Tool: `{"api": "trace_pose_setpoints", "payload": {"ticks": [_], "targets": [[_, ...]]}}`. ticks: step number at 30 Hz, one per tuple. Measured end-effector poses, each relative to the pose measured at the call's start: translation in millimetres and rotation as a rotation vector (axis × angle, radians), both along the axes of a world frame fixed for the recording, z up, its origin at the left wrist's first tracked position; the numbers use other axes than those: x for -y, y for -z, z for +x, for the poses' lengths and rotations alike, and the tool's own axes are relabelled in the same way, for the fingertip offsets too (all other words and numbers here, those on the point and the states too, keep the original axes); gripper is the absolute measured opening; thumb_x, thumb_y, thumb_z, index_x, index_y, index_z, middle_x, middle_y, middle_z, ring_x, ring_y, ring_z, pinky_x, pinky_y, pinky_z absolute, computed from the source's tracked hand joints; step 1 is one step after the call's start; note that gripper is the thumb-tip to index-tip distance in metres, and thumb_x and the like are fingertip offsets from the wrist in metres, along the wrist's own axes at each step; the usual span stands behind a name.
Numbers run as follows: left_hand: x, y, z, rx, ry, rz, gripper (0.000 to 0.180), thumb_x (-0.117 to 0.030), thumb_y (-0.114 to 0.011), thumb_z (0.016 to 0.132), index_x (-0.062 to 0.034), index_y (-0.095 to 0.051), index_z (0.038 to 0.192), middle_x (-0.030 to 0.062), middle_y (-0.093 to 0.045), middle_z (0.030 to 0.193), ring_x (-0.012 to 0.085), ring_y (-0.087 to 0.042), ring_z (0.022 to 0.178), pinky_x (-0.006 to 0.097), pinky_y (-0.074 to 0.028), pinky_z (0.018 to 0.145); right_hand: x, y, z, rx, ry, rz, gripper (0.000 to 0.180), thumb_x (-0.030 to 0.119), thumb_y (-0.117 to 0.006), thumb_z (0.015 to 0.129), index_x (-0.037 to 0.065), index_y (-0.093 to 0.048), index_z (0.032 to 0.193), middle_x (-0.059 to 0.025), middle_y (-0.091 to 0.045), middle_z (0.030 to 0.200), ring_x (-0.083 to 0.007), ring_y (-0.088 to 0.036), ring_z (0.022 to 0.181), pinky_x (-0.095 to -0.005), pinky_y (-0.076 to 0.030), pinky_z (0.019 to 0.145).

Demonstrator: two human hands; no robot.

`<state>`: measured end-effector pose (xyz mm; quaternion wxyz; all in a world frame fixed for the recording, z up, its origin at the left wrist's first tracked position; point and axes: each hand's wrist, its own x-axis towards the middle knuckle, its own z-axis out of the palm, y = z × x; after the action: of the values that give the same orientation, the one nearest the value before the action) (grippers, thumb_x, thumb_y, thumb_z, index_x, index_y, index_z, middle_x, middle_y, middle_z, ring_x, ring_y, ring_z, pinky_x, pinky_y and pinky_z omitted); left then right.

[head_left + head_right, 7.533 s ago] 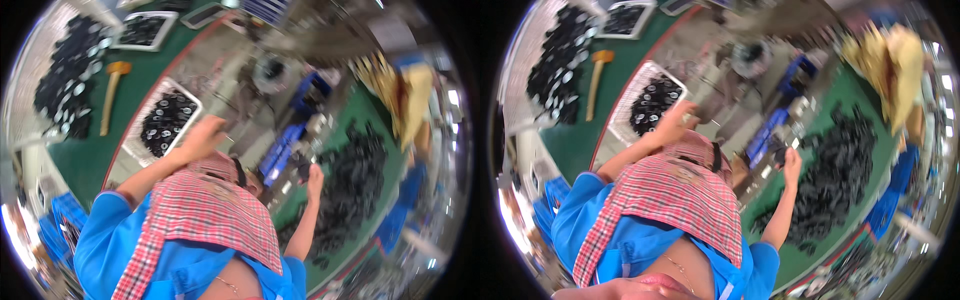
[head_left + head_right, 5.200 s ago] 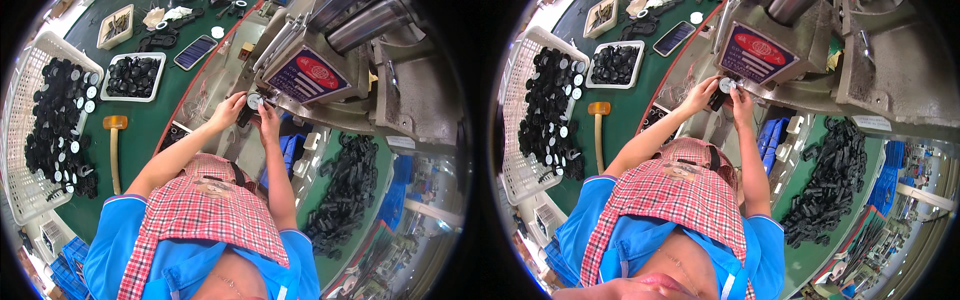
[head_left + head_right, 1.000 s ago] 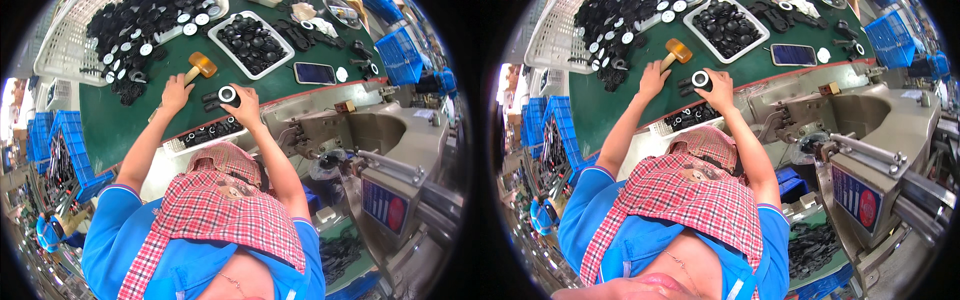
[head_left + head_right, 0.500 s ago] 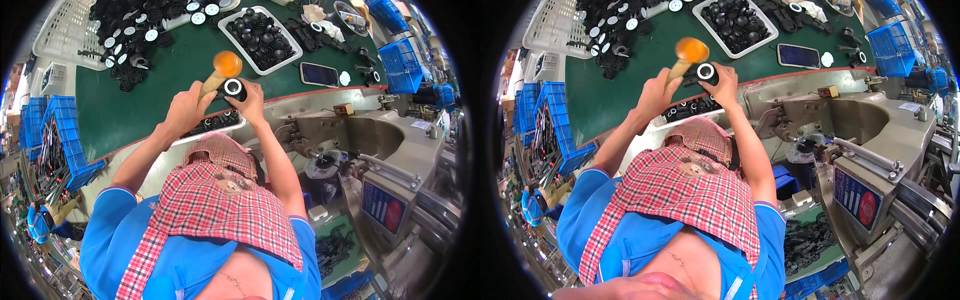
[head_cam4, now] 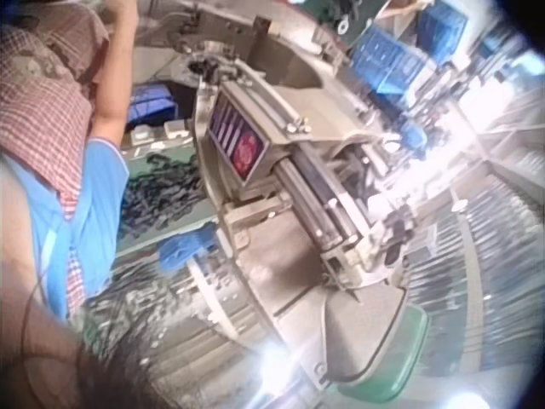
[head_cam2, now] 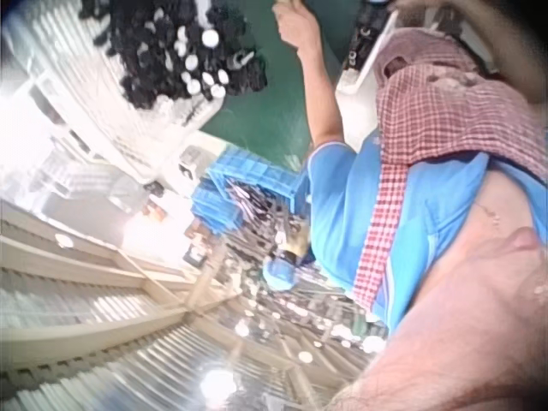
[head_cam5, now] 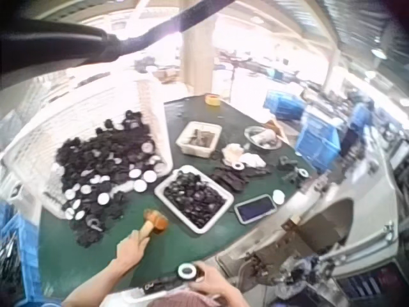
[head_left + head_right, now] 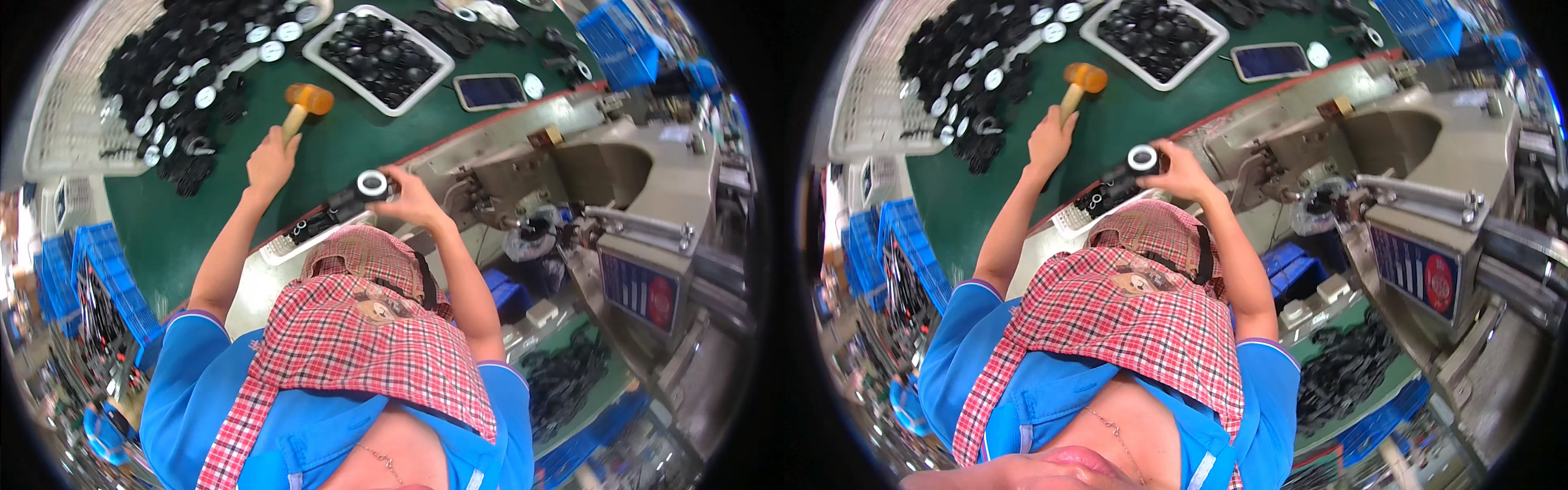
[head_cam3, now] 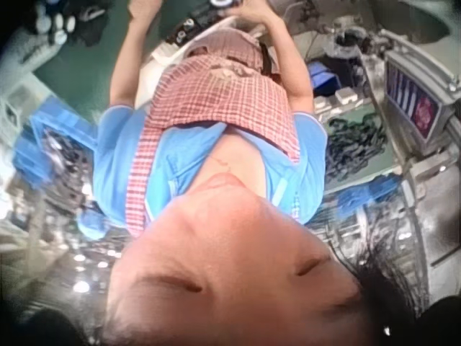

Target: The person assembles small black circular components by placing them into a machine, using a rubber mallet to secure them, and then placing the finished items into a white basket.

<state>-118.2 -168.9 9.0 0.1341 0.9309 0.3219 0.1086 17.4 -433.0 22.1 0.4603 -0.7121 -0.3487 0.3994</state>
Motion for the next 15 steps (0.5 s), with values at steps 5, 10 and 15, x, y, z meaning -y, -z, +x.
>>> {"api": "trace_pose_setpoints", "payload": {"ticks": [5,10,15], "targets": [[14.4,-10.3,19.0,-0.223,0.004,0.094,0.040,-0.047,-0.051,0.096,-0.0086,-0.054,0.107,0.0188,-0.068,0.094,0.0427,-0.067,0.081,0.052,-0.054,0.068,64.9,59.0,-39.3,-0.148,0.128,-0.511,0.051,0.039,-0.079,0.077,-0.004,-0.068,0.101,-0.0098,-0.069,0.076,-0.0128,-0.066,0.073,-0.0320,-0.053,0.066],[-15.3,18.4,6.1,-0.047,0.152,0.268,0.040,-0.039,-0.063,0.091,-0.0040,-0.061,0.110,0.0201,-0.064,0.096,0.0408,-0.060,0.090,0.049,-0.050,0.077,41.8,65.2,-78.6,-0.342,0.204,0.022,0.072,0.038,-0.075,0.083,-0.013,-0.052,0.127,-0.0138,-0.072,0.094,-0.0165,-0.069,0.090,-0.0304,-0.055,0.080],[5.0,16.6,29.7,0.249,0.303,0.492,0.043,-0.033,-0.064,0.092,-0.0017,-0.058,0.120,0.0211,-0.059,0.112,0.0363,-0.056,0.105,0.046,-0.047,0.089,175.6,31.3,-94.0,0.254,0.470,-0.077,0.061,0.039,-0.071,0.083,0.000,-0.057,0.127,-0.0193,-0.064,0.118,-0.0323,-0.063,0.106,-0.0401,-0.049,0.093]]}}
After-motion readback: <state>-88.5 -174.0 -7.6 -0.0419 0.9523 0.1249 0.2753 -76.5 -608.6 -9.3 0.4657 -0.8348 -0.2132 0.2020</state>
